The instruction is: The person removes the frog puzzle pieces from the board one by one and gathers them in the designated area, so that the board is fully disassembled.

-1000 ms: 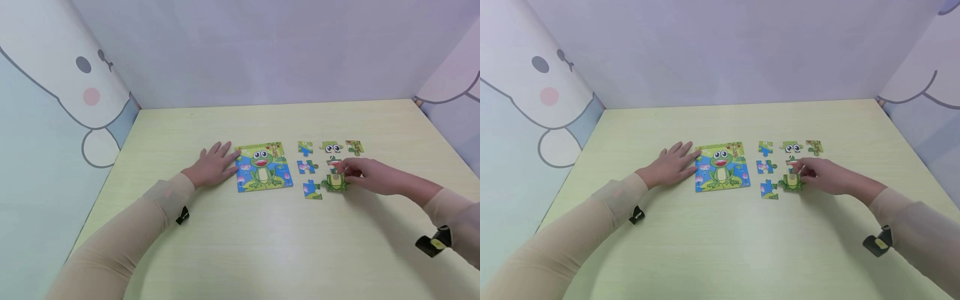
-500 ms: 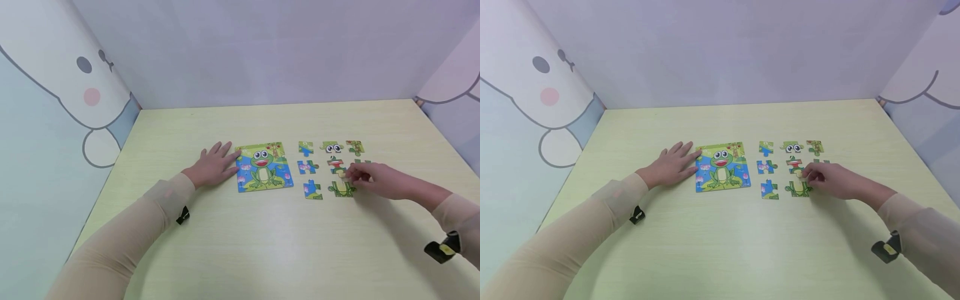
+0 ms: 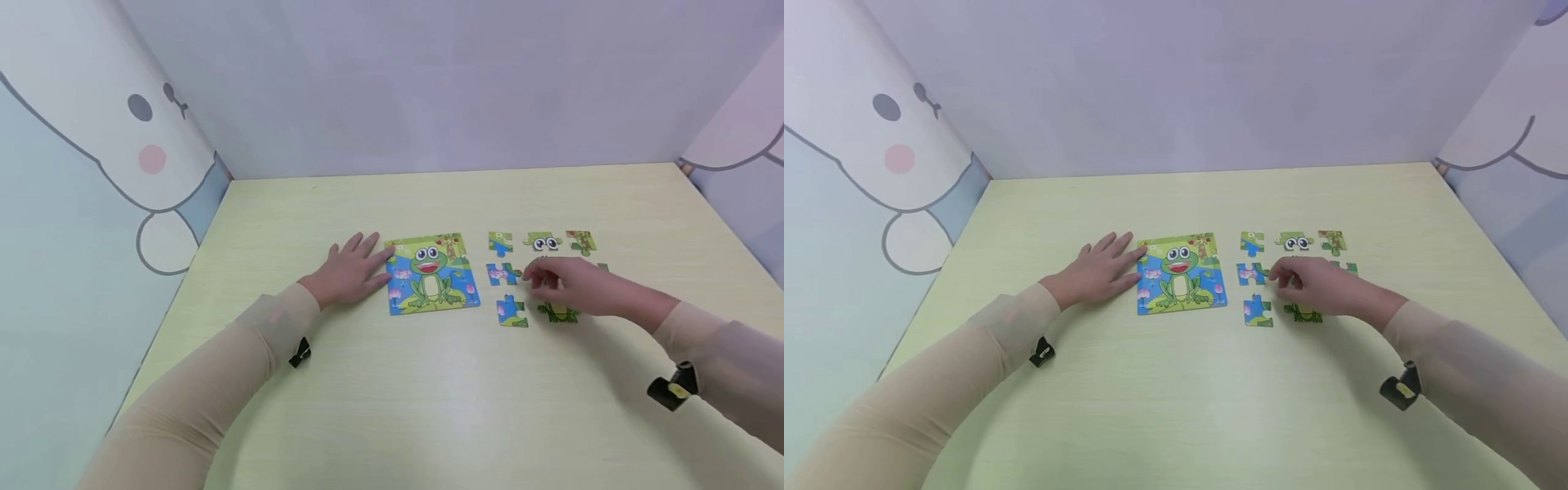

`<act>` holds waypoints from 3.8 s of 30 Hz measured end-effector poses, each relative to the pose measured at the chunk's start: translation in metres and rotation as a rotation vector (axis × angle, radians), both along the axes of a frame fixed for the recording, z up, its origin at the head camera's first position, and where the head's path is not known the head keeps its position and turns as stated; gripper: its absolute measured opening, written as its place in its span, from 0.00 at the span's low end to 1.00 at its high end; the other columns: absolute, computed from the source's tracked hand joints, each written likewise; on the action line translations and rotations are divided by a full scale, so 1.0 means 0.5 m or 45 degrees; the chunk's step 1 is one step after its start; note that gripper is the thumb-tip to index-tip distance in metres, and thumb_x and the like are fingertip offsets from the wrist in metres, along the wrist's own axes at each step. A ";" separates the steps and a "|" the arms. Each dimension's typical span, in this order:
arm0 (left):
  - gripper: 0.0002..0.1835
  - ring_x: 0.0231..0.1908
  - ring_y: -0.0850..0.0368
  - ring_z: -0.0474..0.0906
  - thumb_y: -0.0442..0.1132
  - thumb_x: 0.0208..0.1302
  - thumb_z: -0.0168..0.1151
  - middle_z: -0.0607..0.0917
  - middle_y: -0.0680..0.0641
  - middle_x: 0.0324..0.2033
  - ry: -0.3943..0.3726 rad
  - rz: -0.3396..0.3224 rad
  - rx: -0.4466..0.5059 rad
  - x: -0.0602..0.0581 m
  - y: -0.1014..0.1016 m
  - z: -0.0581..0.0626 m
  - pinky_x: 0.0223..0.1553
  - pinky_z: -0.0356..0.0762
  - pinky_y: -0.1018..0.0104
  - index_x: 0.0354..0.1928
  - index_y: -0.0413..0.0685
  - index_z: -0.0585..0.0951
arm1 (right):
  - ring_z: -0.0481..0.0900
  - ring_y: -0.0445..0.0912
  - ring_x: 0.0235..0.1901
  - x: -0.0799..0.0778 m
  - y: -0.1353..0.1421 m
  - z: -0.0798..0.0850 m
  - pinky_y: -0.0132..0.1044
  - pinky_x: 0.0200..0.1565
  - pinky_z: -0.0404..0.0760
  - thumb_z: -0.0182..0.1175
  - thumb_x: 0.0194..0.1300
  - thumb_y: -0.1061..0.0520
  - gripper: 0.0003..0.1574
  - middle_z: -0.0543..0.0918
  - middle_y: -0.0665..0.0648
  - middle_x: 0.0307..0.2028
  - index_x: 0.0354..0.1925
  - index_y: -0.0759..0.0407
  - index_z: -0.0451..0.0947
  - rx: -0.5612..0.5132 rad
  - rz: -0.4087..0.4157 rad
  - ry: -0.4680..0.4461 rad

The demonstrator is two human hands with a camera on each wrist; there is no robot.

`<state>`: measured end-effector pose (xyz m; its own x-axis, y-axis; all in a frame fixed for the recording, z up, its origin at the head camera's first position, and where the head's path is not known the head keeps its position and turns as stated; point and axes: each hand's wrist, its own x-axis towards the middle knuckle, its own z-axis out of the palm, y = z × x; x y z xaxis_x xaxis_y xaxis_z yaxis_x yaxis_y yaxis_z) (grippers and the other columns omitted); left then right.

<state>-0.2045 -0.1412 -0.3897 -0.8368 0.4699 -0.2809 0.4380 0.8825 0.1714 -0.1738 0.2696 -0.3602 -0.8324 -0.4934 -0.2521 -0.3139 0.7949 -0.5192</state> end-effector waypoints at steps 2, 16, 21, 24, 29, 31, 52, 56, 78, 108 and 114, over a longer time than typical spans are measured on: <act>0.37 0.84 0.35 0.37 0.64 0.81 0.42 0.43 0.43 0.85 0.001 -0.002 0.002 0.000 0.001 -0.001 0.75 0.45 0.23 0.85 0.67 0.51 | 0.74 0.45 0.39 -0.002 -0.020 -0.001 0.32 0.37 0.76 0.67 0.71 0.58 0.16 0.81 0.49 0.39 0.55 0.60 0.81 -0.009 0.011 0.004; 0.37 0.84 0.35 0.38 0.65 0.80 0.42 0.45 0.43 0.85 0.022 -0.011 0.009 -0.002 0.004 -0.007 0.75 0.46 0.23 0.85 0.67 0.51 | 0.79 0.46 0.43 -0.021 -0.139 -0.005 0.44 0.49 0.81 0.64 0.71 0.57 0.21 0.85 0.54 0.46 0.60 0.61 0.81 0.008 0.078 0.000; 0.37 0.84 0.35 0.38 0.64 0.80 0.43 0.45 0.43 0.85 0.022 -0.009 0.010 -0.002 0.005 -0.005 0.75 0.46 0.23 0.85 0.67 0.52 | 0.76 0.47 0.41 -0.028 -0.161 -0.005 0.42 0.46 0.79 0.66 0.72 0.54 0.23 0.84 0.56 0.48 0.62 0.60 0.81 0.045 0.100 0.033; 0.37 0.84 0.35 0.38 0.64 0.81 0.43 0.45 0.43 0.85 0.022 -0.008 0.006 -0.001 0.005 -0.003 0.75 0.46 0.23 0.85 0.67 0.52 | 0.73 0.46 0.35 -0.035 -0.171 -0.008 0.40 0.42 0.76 0.67 0.72 0.53 0.26 0.83 0.58 0.49 0.64 0.61 0.80 0.056 0.130 0.027; 0.37 0.84 0.35 0.38 0.65 0.81 0.43 0.45 0.43 0.85 0.022 -0.008 0.003 -0.001 0.005 -0.003 0.75 0.46 0.23 0.85 0.67 0.52 | 0.72 0.46 0.34 -0.049 -0.184 -0.013 0.40 0.42 0.75 0.69 0.70 0.53 0.29 0.81 0.59 0.47 0.65 0.62 0.79 0.077 0.181 0.039; 0.37 0.84 0.35 0.38 0.65 0.81 0.43 0.45 0.44 0.85 0.022 -0.007 0.003 -0.001 0.005 -0.003 0.75 0.46 0.23 0.85 0.67 0.51 | 0.72 0.47 0.37 -0.053 -0.190 -0.015 0.41 0.43 0.76 0.69 0.69 0.52 0.31 0.80 0.59 0.46 0.66 0.61 0.78 0.098 0.188 0.038; 0.37 0.84 0.34 0.38 0.64 0.81 0.44 0.45 0.43 0.85 0.017 0.004 -0.005 0.003 0.008 0.007 0.75 0.46 0.23 0.85 0.66 0.52 | 0.78 0.51 0.46 -0.062 -0.208 -0.011 0.48 0.54 0.80 0.67 0.72 0.57 0.21 0.81 0.60 0.52 0.59 0.58 0.73 0.032 0.134 -0.063; 0.37 0.84 0.34 0.38 0.64 0.81 0.43 0.45 0.43 0.85 0.009 0.009 -0.010 0.002 0.007 0.006 0.75 0.45 0.23 0.85 0.67 0.51 | 0.77 0.48 0.39 -0.058 -0.204 -0.013 0.44 0.48 0.78 0.64 0.74 0.59 0.15 0.85 0.58 0.48 0.55 0.57 0.73 -0.042 0.104 -0.047; 0.37 0.84 0.34 0.37 0.65 0.80 0.43 0.44 0.44 0.85 0.004 -0.008 0.000 0.000 0.013 -0.004 0.75 0.45 0.23 0.85 0.67 0.51 | 0.76 0.40 0.36 0.023 0.061 0.000 0.33 0.37 0.78 0.61 0.77 0.59 0.12 0.85 0.52 0.43 0.55 0.59 0.79 -0.080 -0.098 0.098; 0.38 0.84 0.34 0.37 0.66 0.80 0.43 0.44 0.44 0.85 0.007 0.015 0.038 0.005 0.012 0.005 0.75 0.44 0.23 0.85 0.67 0.50 | 0.74 0.39 0.38 0.057 0.191 -0.022 0.35 0.31 0.73 0.65 0.74 0.57 0.21 0.85 0.61 0.46 0.59 0.67 0.79 0.138 -0.263 0.297; 0.40 0.84 0.36 0.32 0.69 0.79 0.40 0.39 0.46 0.86 0.075 0.138 0.015 0.024 0.048 0.028 0.75 0.36 0.21 0.85 0.68 0.48 | 0.75 0.72 0.60 0.061 0.116 -0.002 0.68 0.56 0.75 0.60 0.79 0.48 0.34 0.74 0.77 0.65 0.69 0.72 0.71 0.170 -0.220 0.487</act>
